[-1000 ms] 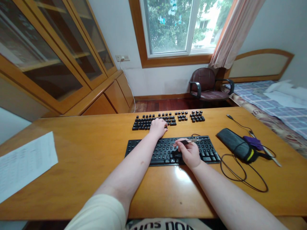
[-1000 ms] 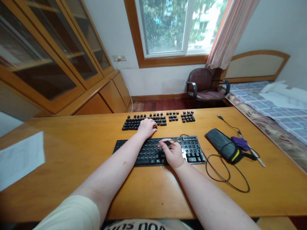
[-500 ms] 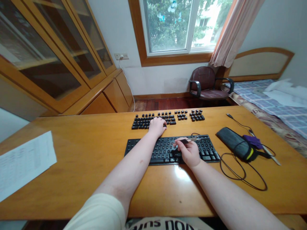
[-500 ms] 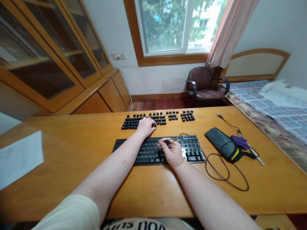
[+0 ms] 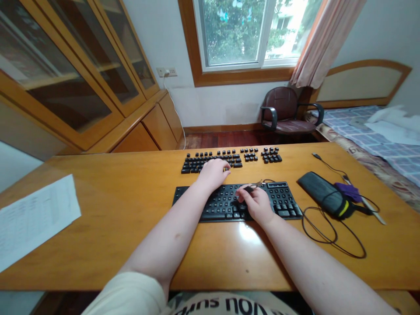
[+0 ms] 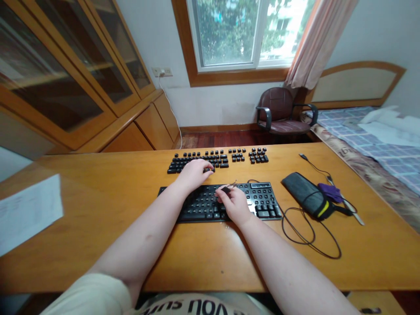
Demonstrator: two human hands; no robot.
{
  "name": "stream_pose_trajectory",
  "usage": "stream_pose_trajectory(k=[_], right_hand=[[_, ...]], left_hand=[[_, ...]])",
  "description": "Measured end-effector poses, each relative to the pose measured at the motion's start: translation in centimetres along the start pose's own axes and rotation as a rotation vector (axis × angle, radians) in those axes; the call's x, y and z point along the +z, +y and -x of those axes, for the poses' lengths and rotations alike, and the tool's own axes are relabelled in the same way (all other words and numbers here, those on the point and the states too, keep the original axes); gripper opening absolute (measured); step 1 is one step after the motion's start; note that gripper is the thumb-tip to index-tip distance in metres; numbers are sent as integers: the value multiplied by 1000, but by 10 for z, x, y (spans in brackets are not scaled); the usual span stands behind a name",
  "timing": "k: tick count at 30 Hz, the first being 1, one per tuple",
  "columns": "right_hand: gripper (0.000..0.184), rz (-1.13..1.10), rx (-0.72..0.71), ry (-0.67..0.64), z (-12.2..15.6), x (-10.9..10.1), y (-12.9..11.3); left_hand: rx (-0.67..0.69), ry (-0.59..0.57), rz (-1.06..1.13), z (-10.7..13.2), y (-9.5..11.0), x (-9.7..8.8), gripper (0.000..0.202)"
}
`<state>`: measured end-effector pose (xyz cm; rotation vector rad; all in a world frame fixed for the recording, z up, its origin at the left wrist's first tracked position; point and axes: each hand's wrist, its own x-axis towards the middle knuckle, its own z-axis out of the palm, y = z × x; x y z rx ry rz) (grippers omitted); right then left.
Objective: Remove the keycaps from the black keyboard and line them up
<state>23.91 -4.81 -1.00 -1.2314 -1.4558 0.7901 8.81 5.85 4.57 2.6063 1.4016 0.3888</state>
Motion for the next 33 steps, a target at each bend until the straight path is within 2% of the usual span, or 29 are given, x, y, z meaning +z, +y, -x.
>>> stream_pose_trajectory(k=[2, 4, 7, 9, 15, 21, 24, 27, 33], right_hand=[[36, 79, -55, -53, -1, -4, -2], [35, 167, -91, -91, -4, -7, -5], [30, 315, -104, -174, -8, -11, -7], [28, 370, -96, -250, -11, -10, -8], [25, 428, -85, -379, -14, -6, -8], [25, 557, -335, -499, -5, -6, -12], [25, 626, -453, -453, 1, -5, -10], [27, 687, -491, -378, 4, -3, -7], [30, 696, -362, -302, 3, -2, -3]], left_hand=[[30, -22, 54, 25, 9, -6, 18], [59, -77, 92, 52, 18, -4, 18], [67, -124, 150, 82, 24, 9, 21], [69, -122, 190, 91, 24, 19, 29], [147, -153, 223, 87, 14, 33, 33], [148, -139, 214, 87, 15, 33, 21], [139, -132, 233, 89, 18, 36, 11], [143, -109, 269, 88, 21, 40, 6], [102, -131, 317, 84, 22, 46, 13]])
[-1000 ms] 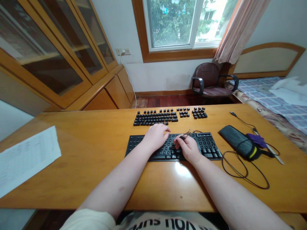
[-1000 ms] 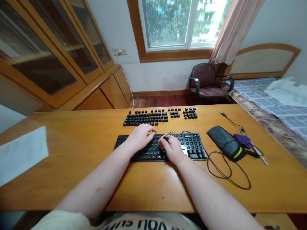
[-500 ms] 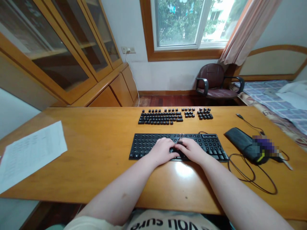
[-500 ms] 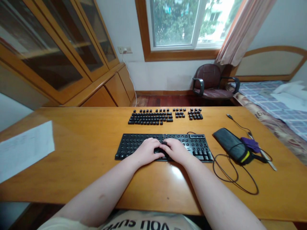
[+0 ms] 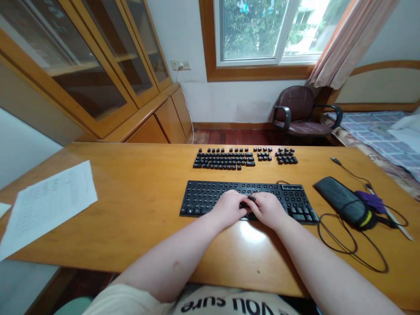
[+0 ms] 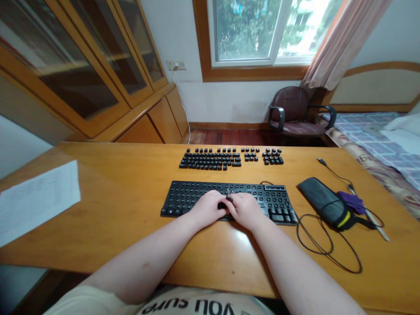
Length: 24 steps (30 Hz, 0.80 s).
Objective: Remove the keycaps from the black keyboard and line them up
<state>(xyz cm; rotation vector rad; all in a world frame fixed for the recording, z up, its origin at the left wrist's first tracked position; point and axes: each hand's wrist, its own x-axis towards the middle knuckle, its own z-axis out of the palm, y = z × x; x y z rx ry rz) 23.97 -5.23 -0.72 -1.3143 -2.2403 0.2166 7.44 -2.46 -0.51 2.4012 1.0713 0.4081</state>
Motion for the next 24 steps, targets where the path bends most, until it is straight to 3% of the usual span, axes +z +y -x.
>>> stream_pose_trajectory(k=[7, 15, 24], right_hand=[[34, -76, 196, -19, -6, -2, -3], [33, -125, 183, -16, -7, -4, -2], [35, -218, 317, -20, -9, 1, 7]], left_hand=[[5, 8, 48, -1, -1, -2, 15], [-6, -7, 55, -3, 0, -3, 14], [2, 8, 76, -2, -3, 0, 14]])
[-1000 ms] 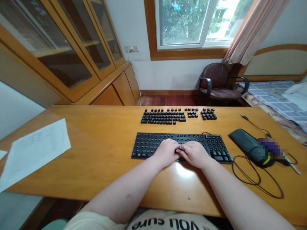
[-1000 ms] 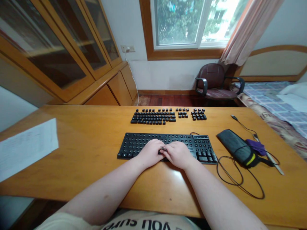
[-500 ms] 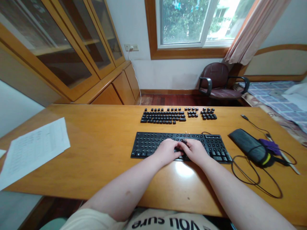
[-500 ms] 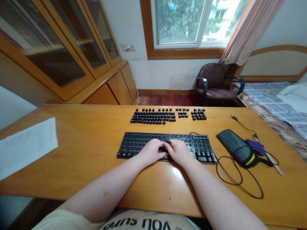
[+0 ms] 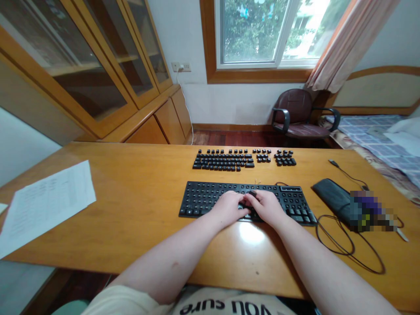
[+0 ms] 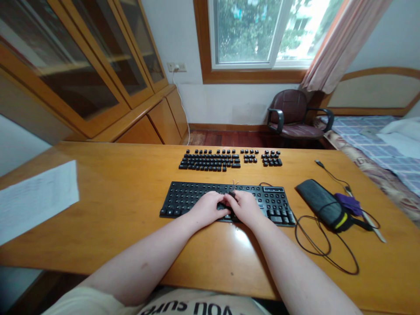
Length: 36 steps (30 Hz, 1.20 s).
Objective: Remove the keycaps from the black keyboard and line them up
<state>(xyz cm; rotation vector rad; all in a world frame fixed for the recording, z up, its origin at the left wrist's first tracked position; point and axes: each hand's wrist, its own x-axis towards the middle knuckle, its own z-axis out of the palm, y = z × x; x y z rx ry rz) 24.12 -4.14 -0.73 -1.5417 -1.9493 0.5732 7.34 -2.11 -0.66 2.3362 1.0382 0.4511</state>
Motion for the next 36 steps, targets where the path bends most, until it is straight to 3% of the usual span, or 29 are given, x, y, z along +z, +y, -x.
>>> stream_pose_trajectory(k=[4, 11, 15, 26, 31, 36], right_hand=[[35, -19, -15, 48, 0, -2, 1], [23, -67, -253, 87, 7, -8, -2], [19, -150, -307, 125, 7, -9, -3], [20, -118, -312, 68, 5, -7, -2], [20, -169, -317, 66, 6, -6, -2], [25, -286, -184, 118, 5, -6, 0]], left_hand=[[-1, -6, 5, 1, 0, -1, 18], [-30, 63, 97, 2, 3, -5, 19], [-45, 70, 140, 2, 2, -5, 20], [44, 39, 104, 2, -2, -4, 20], [19, 61, 127, 3, 0, -4, 21], [-21, 77, 194, 4, 4, -7, 22]])
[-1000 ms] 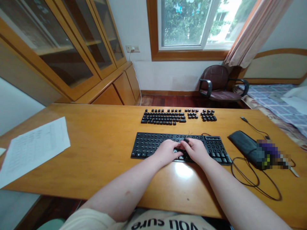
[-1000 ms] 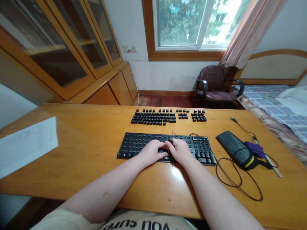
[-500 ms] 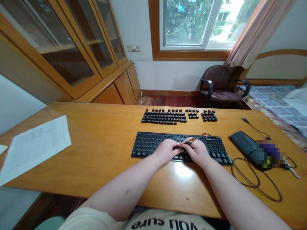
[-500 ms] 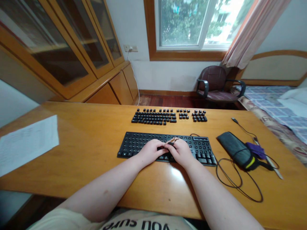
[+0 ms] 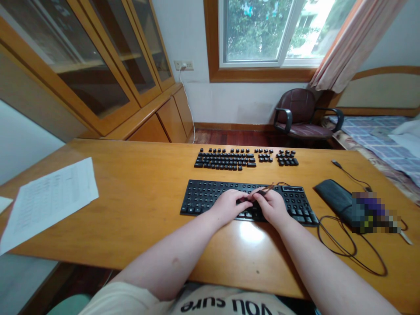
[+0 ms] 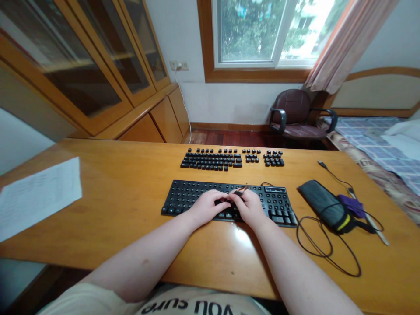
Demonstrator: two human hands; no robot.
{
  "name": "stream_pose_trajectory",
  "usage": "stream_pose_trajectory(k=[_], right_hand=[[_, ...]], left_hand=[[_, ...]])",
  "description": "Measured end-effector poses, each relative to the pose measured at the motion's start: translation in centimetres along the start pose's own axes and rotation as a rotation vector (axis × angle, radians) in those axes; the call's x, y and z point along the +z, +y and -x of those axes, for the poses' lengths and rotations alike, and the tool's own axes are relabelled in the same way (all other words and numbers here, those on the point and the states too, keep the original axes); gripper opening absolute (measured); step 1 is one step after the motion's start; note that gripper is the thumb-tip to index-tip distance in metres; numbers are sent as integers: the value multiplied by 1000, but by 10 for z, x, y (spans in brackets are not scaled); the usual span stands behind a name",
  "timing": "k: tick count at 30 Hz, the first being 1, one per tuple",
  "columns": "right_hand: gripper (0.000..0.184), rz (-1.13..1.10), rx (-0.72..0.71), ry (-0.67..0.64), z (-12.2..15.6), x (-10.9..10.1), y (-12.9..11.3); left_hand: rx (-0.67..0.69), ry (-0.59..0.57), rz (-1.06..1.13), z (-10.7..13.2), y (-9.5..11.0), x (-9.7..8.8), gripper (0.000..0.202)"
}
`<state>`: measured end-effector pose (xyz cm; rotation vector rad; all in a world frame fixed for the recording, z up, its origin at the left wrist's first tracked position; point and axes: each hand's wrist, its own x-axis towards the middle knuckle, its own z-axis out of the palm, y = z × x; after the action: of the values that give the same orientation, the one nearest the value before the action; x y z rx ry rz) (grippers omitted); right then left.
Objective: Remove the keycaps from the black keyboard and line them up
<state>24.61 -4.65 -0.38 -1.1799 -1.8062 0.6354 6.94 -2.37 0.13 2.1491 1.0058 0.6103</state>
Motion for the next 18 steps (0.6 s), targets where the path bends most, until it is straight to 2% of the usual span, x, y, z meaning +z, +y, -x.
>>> stream_pose_trajectory(k=[4, 12, 18], right_hand=[[30, -97, 109, 60, -1, 0, 3], [25, -97, -44, -47, -1, -1, -3], [33, -219, 166, 107, 2, 3, 5]], left_hand=[[7, -16, 5, 0, 2, -3, 27], [18, 21, 150, -1, 3, -1, 24], [-101, 72, 244, -2, -2, -1, 25]])
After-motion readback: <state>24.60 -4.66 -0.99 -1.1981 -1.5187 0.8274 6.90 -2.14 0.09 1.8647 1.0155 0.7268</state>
